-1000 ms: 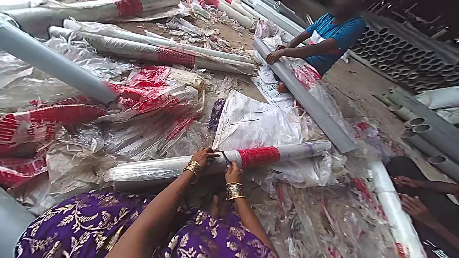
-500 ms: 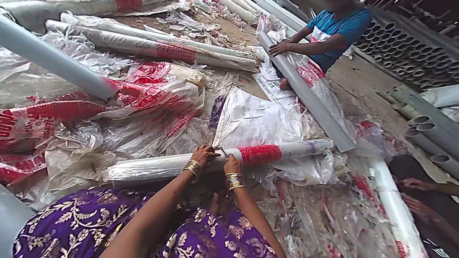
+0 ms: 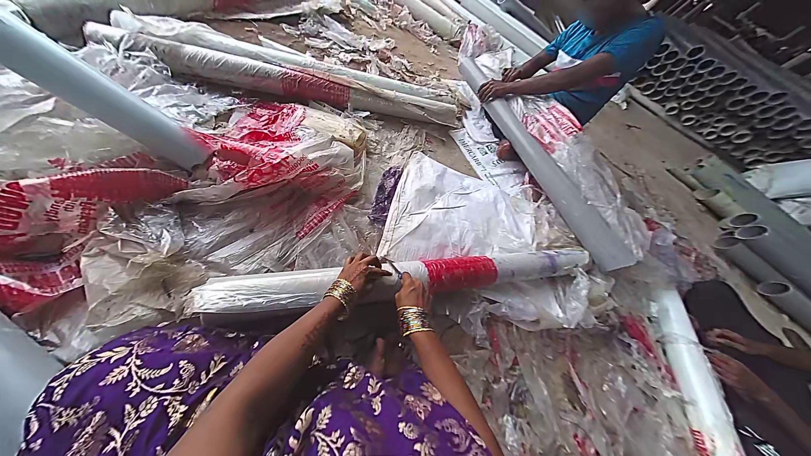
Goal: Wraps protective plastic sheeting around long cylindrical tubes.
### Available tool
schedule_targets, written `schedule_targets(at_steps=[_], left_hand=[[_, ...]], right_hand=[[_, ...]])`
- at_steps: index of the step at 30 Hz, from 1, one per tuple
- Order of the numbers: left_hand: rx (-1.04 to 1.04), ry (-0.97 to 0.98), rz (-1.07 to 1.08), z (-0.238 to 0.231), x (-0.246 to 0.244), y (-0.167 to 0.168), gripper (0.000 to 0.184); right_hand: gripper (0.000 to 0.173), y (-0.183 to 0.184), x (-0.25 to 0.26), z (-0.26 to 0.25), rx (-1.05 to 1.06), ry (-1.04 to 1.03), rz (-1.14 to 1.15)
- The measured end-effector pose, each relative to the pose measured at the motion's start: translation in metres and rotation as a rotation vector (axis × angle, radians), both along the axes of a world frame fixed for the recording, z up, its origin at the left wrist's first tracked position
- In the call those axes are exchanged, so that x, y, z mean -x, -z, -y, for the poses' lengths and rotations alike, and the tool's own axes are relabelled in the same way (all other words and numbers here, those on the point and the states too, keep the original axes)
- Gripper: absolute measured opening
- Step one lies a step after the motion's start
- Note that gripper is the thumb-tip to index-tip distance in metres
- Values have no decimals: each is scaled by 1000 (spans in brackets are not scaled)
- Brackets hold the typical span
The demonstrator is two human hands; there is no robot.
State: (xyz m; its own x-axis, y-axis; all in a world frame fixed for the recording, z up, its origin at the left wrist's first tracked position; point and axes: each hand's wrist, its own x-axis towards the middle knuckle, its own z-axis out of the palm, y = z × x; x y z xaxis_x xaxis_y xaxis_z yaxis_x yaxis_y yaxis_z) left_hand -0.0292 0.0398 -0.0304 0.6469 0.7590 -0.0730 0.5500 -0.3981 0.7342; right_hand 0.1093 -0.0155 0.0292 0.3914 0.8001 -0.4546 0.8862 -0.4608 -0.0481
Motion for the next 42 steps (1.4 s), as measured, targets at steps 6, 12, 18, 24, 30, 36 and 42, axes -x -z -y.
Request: schedule_targets(at_steps=[6, 12, 18, 24, 30, 36, 42], left_hand=[[-6, 6, 57, -1, 2, 2, 36], [32, -14, 136, -27, 3, 13, 31], [40, -67, 120, -70, 1, 26, 29], [59, -138, 2, -83, -3, 15, 30], [-1, -100, 118, -76, -1, 19, 27], [100, -19, 124, -52, 2, 6, 36], [150, 15, -174, -30, 1, -29, 41]], right_hand=[[39, 23, -1, 27, -187, 69, 9], [40, 51, 0, 51, -366, 120, -4], [39, 66, -1, 61, -383, 217, -51], [44, 78, 3, 85, -128, 162, -148], [34, 62, -9, 51, -737, 126, -32], [48, 49, -37, -19, -422, -48, -163], [65, 48, -46, -20, -293, -92, -251]])
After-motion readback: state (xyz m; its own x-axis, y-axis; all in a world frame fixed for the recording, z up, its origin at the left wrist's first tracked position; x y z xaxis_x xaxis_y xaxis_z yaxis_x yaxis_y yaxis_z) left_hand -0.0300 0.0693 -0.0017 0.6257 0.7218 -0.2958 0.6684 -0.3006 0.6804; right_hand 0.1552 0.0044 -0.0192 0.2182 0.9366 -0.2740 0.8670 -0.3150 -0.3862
